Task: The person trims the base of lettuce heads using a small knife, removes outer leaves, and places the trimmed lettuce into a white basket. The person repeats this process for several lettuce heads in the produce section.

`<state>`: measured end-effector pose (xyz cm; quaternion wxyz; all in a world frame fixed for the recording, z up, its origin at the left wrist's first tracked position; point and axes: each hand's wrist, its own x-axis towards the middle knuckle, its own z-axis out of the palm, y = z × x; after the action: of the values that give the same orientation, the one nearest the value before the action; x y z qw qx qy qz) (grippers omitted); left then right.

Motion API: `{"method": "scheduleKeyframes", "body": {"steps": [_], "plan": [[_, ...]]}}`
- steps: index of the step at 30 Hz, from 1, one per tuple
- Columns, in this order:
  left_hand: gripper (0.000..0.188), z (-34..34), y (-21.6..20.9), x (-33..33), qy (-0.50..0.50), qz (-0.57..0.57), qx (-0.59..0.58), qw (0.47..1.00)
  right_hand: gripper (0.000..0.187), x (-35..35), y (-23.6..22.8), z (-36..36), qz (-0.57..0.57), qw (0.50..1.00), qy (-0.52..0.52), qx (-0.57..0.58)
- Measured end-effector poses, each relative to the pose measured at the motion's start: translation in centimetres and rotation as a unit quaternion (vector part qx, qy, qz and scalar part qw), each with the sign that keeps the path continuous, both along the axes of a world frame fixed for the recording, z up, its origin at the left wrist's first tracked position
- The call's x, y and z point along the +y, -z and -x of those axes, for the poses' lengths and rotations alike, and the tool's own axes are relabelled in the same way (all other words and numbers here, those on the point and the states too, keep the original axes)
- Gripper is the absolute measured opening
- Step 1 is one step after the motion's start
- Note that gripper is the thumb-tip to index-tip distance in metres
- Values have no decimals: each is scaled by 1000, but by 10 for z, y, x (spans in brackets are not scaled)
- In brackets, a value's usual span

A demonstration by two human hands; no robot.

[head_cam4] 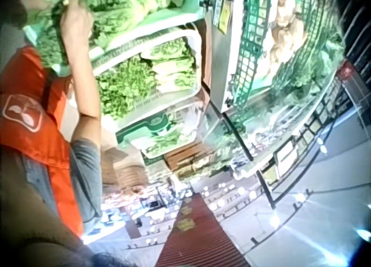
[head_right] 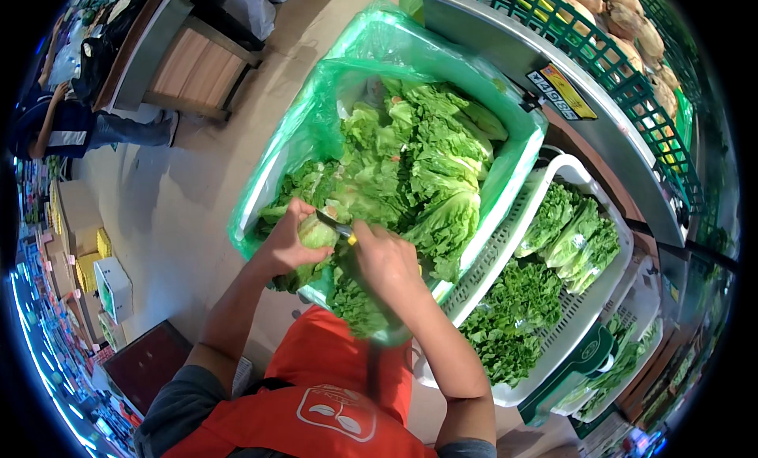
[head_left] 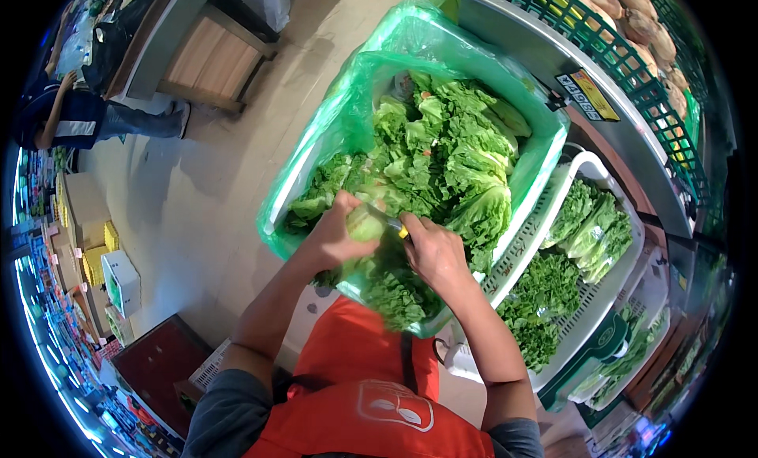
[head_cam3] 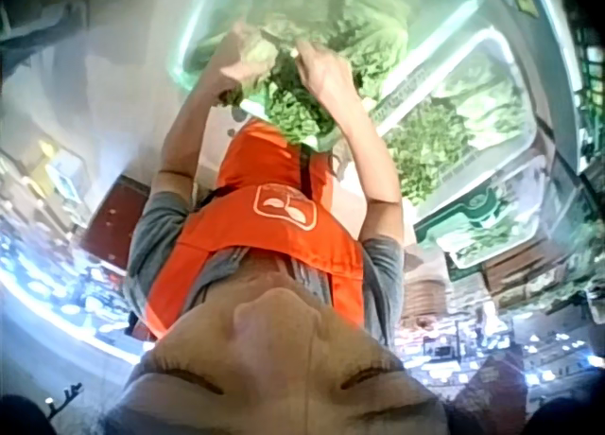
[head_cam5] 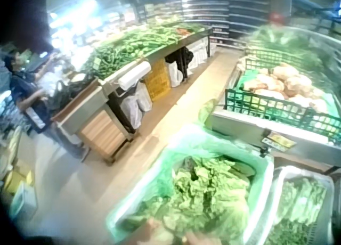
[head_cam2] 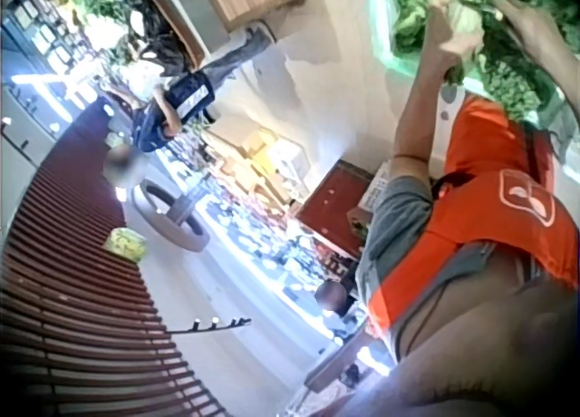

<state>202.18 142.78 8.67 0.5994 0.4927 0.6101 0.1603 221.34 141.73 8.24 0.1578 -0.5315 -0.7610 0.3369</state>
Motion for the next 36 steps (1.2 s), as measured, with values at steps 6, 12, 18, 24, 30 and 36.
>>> {"method": "scheduleKeyframes", "body": {"steps": [6, 12, 18, 24, 30, 36], "plan": [[52, 31, 4, -15, -84, -28, -113, 990, 18, -1, 46, 9, 105, 989, 8, -107], [49, 50, 5, -9, -82, 23, -153, 984, 39, 4, -5, 34, 409, 846, 155, 305], [46, 49, 9, -14, -66, 64, -225, 970, 23, 15, -2, 44, 397, 869, 100, 277], [46, 58, 5, -12, -54, 115, -253, 959, 18, 25, -13, 48, 402, 873, 91, 262], [59, 83, 11, -12, -50, 198, -333, 921, 15, 45, -14, 40, 334, 921, 71, 187], [61, 88, 28, -29, -187, 136, -260, 938, 39, 68, 23, 62, 215, 963, 124, 108]]}}
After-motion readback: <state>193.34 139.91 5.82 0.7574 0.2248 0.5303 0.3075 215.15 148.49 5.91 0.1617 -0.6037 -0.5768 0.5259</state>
